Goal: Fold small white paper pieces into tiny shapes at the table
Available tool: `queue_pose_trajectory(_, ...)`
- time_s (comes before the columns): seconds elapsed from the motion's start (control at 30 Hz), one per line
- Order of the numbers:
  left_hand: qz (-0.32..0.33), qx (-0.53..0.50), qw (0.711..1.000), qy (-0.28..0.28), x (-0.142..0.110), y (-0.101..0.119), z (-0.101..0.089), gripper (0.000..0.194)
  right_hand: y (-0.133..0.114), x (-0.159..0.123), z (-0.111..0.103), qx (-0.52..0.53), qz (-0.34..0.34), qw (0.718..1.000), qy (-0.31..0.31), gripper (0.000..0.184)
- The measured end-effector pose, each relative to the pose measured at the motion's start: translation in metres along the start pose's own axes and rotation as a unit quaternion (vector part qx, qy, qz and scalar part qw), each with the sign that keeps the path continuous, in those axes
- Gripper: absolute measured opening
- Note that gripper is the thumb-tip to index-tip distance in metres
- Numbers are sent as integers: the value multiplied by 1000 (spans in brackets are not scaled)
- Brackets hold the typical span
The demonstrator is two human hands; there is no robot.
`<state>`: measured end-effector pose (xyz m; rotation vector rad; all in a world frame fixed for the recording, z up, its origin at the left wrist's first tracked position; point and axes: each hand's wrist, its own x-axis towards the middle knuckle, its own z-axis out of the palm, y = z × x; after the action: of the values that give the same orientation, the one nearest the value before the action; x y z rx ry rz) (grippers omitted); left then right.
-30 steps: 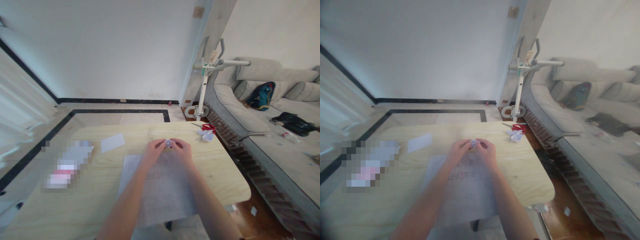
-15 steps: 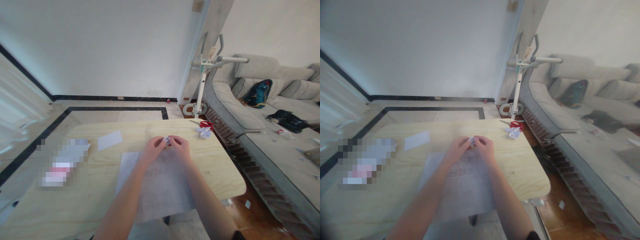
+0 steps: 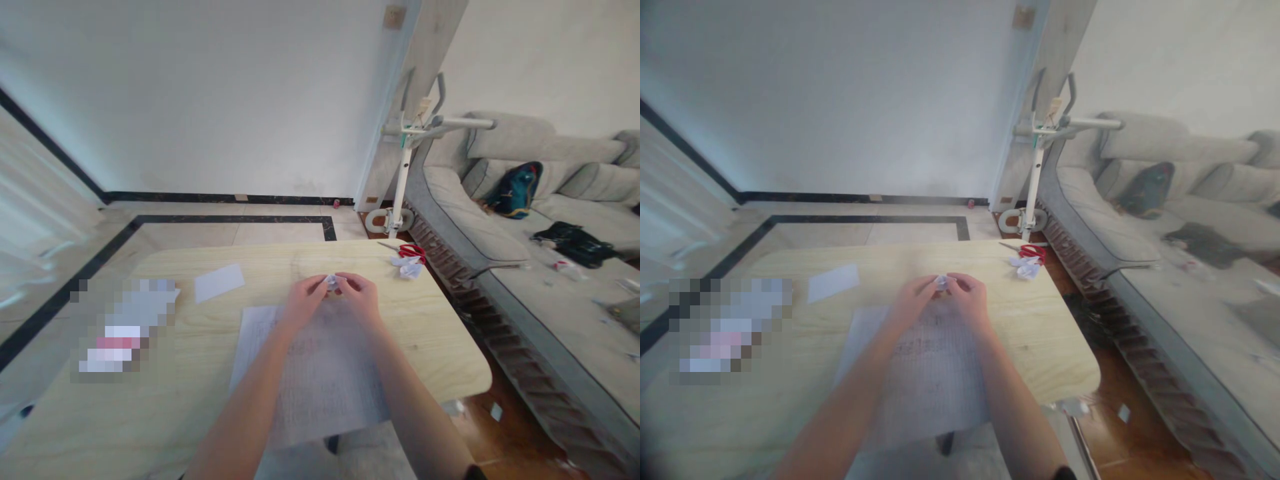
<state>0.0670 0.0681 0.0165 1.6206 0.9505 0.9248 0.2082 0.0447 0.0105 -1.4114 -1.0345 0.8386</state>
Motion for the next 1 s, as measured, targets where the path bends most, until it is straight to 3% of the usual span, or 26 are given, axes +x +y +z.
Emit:
queue_pose_trajectory(0.3, 13, 69, 994, 86, 0, -10, 3, 37, 16, 0, 1, -34, -87, 996, -14, 25)
queue_pose_trajectory(0.63, 33, 62, 994, 85, -2, -4, 5, 33, 3, 0, 1, 57, -14, 998, -15, 26)
queue_pose_trajectory(0.83, -36, -48, 996, 59, -3, 2, 5, 39, 8, 0, 2, 78, -2, 996, -37, 30)
queue_pose_trajectory(1.0, -55, -68, 995, 52, -1, 13, 1, 30, 10, 0, 3, 68, 1, 995, -72, 30)
